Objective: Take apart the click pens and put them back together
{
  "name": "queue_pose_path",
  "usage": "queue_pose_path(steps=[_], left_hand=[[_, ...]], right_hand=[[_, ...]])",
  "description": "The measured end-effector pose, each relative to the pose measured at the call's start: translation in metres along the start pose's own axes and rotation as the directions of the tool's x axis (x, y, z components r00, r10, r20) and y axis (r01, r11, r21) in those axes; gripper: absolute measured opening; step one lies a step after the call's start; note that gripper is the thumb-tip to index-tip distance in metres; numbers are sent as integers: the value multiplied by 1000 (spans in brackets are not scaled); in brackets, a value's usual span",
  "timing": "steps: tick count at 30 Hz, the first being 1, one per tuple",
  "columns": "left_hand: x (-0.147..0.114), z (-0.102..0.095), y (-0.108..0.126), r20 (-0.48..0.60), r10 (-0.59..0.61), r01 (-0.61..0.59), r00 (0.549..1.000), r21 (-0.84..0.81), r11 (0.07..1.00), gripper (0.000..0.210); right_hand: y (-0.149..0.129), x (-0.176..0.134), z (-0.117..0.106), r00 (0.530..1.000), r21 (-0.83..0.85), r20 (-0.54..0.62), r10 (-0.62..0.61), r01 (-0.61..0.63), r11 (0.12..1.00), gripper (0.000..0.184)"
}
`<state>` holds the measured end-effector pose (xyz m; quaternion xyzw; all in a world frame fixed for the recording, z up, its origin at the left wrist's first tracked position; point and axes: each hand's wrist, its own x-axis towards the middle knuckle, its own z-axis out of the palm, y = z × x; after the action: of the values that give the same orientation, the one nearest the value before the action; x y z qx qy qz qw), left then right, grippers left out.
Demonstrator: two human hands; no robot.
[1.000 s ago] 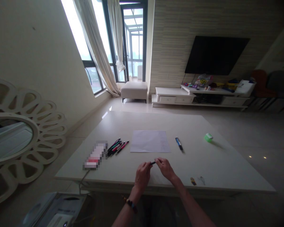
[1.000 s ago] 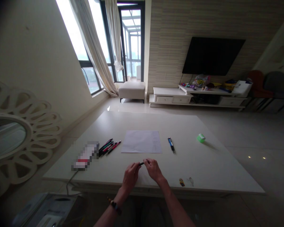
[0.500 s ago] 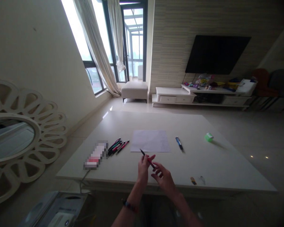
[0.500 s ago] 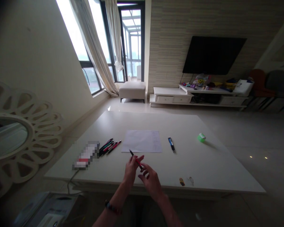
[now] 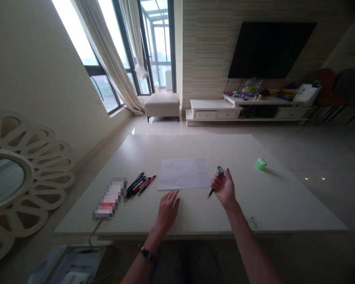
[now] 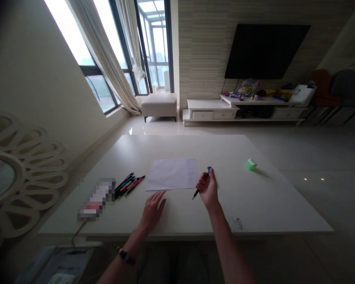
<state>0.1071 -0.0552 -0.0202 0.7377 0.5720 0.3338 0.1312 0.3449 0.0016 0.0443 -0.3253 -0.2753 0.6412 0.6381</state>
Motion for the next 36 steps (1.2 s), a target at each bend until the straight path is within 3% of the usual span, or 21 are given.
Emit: queue_pose_path(steps=[3,6,15,23,29,33,36], left_hand=[[13,-11,-29,67,78,-93,995,261,961,38],[16,-12,-39,115,88,-124,989,367,922,40],[19,-7,-44,187,74,-146,979,405,903,44],[23,-8,-42,202,56,-136,978,408,903,44],[24,-6,-43,227,31,-127,973,423,897,45],[25,-7,-42,248,44,-153,968,442,884,47],[26,-7,-42,265,53,-172,963,446,878,48]], right_hand=[[-4,26,-5,997,38,61,53,-55,998,44],[0,52,-8,999,69,40,25,-28,997,40],[9,98,-28,999,98,18,32,-33,995,37],[18,104,-46,995,118,53,79,-85,989,36],[19,105,-44,994,116,52,101,-106,988,36],[31,106,-38,988,19,22,156,-156,988,26],[39,106,-36,968,-129,96,231,-218,967,41]])
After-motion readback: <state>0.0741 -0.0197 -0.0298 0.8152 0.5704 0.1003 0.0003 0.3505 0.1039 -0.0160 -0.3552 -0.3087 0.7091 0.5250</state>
